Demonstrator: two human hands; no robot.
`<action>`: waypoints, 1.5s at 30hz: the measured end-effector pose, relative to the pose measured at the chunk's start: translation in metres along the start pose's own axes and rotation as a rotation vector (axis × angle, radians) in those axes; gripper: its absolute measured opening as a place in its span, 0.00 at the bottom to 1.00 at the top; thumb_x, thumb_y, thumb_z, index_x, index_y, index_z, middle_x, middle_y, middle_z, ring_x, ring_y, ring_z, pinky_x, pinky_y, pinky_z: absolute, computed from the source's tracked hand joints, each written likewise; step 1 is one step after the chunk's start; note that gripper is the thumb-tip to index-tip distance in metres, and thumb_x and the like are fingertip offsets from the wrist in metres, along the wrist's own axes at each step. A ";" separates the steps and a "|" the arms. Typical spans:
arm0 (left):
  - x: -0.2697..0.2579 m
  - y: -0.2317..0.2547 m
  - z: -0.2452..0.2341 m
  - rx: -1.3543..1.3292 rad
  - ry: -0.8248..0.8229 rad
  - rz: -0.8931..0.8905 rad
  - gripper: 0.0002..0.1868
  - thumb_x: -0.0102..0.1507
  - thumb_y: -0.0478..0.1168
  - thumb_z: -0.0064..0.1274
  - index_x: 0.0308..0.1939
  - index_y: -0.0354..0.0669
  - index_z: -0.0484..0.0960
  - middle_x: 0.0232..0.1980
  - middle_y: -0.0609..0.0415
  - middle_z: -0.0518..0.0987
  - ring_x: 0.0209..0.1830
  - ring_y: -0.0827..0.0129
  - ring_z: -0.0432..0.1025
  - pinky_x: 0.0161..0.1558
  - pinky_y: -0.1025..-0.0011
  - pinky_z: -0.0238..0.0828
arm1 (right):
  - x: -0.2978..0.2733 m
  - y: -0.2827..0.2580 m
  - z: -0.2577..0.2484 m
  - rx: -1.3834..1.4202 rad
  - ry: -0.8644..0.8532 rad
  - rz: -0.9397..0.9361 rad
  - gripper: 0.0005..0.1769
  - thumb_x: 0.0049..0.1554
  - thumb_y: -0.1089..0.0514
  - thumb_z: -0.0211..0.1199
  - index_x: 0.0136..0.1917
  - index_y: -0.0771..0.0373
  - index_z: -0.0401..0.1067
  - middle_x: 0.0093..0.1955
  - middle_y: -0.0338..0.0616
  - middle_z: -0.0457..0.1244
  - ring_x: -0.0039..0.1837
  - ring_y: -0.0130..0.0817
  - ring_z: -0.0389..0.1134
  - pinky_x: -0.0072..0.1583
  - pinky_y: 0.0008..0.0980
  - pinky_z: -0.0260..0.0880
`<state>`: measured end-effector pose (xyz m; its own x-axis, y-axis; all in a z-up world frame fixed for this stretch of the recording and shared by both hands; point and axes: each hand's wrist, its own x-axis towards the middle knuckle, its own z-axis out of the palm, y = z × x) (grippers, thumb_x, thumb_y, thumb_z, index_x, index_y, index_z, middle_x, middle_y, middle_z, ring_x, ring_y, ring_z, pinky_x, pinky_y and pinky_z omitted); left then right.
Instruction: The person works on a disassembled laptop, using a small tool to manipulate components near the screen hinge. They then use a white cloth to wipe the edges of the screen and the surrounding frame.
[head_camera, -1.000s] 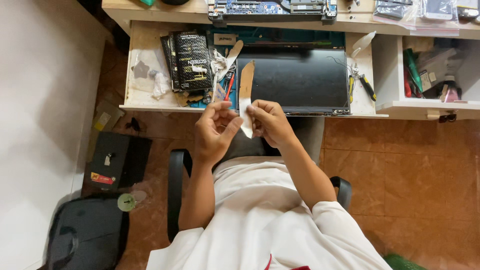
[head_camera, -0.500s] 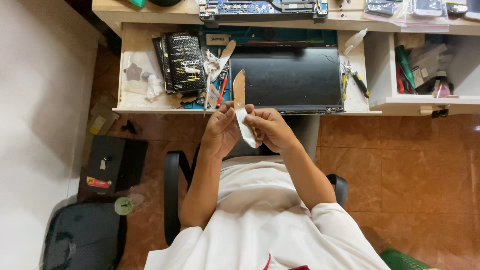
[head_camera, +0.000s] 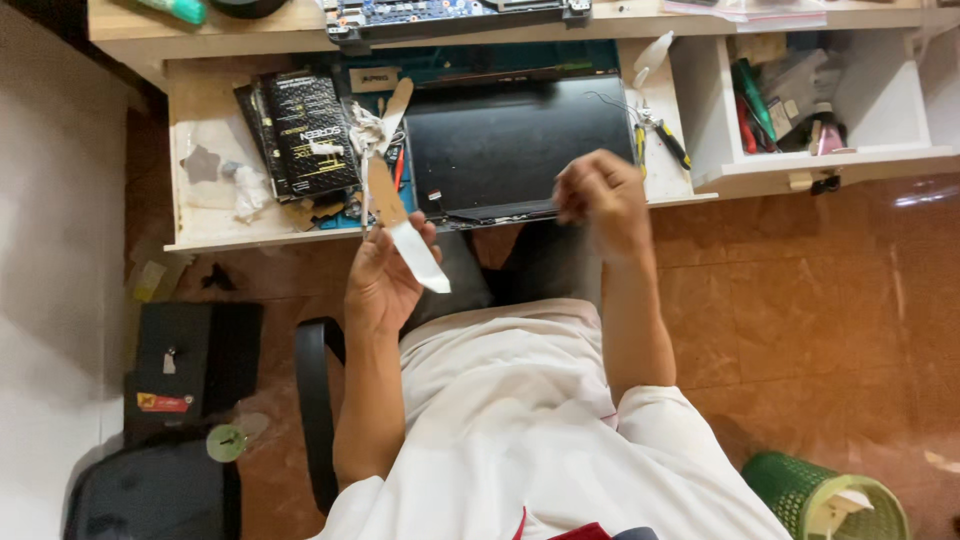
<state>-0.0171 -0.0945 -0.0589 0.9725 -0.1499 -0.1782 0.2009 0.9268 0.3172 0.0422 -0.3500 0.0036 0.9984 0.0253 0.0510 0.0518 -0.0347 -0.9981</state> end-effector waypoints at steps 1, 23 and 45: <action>-0.002 0.002 0.002 -0.003 -0.007 -0.011 0.12 0.57 0.39 0.52 0.44 0.43 0.76 0.50 0.41 0.75 0.50 0.54 0.72 0.50 0.56 0.69 | 0.012 -0.005 -0.018 -0.006 0.011 -0.001 0.09 0.56 0.62 0.50 0.37 0.67 0.68 0.26 0.50 0.62 0.26 0.33 0.64 0.29 0.22 0.61; -0.007 0.007 0.004 -0.007 0.099 0.019 0.22 0.56 0.39 0.57 0.53 0.43 0.70 0.48 0.44 0.76 0.42 0.60 0.73 0.39 0.63 0.73 | 0.151 0.058 -0.139 -0.541 0.057 -0.129 0.16 0.47 0.72 0.58 0.51 0.69 0.67 0.47 0.47 0.64 0.49 0.35 0.66 0.54 0.27 0.68; -0.006 -0.043 -0.005 -0.111 0.071 -0.031 0.13 0.59 0.38 0.49 0.48 0.41 0.73 0.48 0.35 0.75 0.44 0.53 0.74 0.39 0.59 0.75 | 0.049 -0.044 -0.036 -0.525 -0.277 -0.770 0.16 0.45 0.68 0.64 0.49 0.68 0.74 0.45 0.54 0.62 0.42 0.44 0.63 0.42 0.36 0.61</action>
<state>-0.0325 -0.1318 -0.0762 0.9545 -0.1575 -0.2532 0.2122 0.9553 0.2060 0.0897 -0.3834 0.0513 0.6492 0.4595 0.6061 0.7596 -0.3501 -0.5482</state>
